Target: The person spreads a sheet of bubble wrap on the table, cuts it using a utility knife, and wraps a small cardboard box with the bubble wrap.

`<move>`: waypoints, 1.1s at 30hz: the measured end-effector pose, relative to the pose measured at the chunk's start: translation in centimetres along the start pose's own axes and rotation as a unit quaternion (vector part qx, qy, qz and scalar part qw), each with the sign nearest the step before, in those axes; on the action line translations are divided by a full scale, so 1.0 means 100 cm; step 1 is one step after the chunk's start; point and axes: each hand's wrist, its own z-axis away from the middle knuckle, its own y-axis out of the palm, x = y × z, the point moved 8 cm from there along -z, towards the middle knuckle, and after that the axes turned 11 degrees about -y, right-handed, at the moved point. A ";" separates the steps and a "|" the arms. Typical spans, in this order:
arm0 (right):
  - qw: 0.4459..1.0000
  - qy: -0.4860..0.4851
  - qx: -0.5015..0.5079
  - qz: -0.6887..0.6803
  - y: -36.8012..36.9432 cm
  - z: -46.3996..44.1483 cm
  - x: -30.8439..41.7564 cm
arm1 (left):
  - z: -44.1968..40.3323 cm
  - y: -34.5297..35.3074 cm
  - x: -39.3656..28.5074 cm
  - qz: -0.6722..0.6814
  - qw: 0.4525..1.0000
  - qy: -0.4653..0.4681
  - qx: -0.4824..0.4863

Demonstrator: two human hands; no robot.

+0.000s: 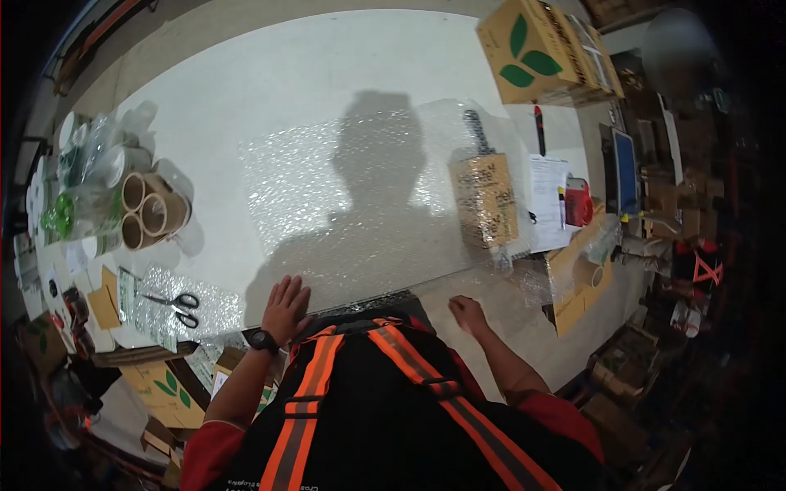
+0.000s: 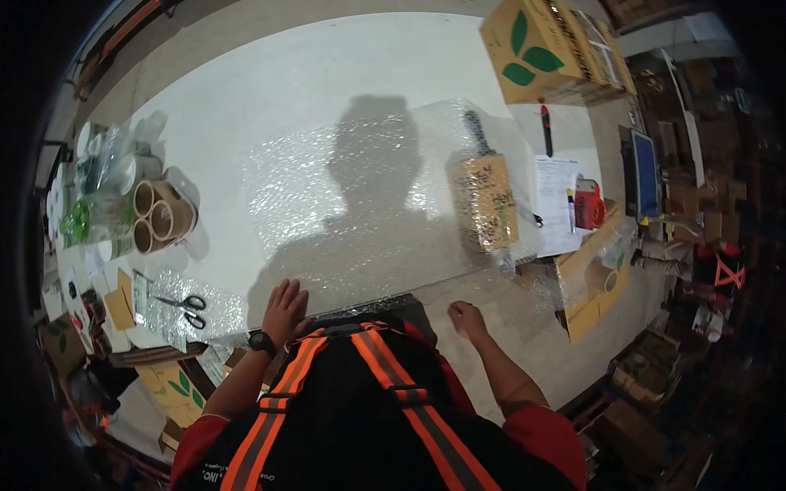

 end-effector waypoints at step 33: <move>0.894 -0.209 -0.365 0.156 -0.175 -0.072 0.096 | -0.033 -0.060 0.033 -0.022 0.984 -0.125 -0.123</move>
